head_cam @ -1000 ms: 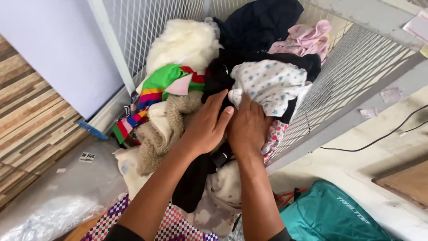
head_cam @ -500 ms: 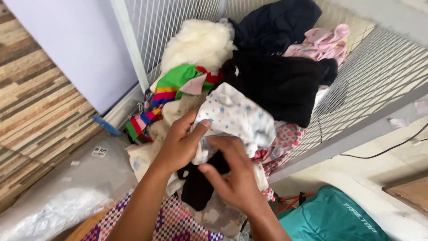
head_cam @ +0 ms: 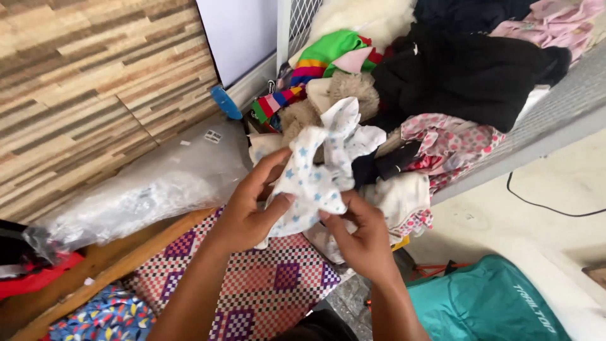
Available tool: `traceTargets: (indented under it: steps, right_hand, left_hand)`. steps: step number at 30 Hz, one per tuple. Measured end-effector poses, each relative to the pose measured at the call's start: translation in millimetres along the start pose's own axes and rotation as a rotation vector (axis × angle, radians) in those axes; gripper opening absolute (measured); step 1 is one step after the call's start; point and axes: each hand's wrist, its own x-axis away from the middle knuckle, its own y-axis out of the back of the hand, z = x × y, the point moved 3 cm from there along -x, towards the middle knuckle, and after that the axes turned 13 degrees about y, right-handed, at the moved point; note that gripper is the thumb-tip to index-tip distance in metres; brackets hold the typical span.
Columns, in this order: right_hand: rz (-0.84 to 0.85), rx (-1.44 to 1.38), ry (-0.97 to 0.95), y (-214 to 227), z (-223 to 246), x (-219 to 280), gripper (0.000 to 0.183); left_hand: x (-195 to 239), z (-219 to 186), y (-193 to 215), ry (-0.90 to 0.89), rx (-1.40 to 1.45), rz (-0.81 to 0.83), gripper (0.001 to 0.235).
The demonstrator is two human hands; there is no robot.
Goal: The person folds a pair of patterned shorts and places them on a stack. They then pick up a black garment, turn it inside out, and fold it neatly on the floor. Finally, they pick up a dark blue garment from a pile of clothes.
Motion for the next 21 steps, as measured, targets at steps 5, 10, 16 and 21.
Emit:
traceTargets:
  steps: [5, 10, 16, 21]
  right_hand:
    - [0.089, -0.221, 0.108, -35, 21, 14, 0.02]
    - [0.093, 0.007, 0.205, -29, 25, 7, 0.032]
    - [0.009, 0.229, 0.513, 8, 35, -33, 0.042]
    - [-0.002, 0.526, 0.754, 52, 22, -110, 0.038]
  left_hand:
    - [35, 4, -3, 0.128, -0.146, -0.022, 0.056]
    - [28, 7, -15, 0.109, -0.242, 0.108, 0.071]
    - [-39, -9, -42, 0.197, -0.185, 0.036, 0.078]
    - [-135, -45, -34, -0.327, -0.035, -0.312, 0.09]
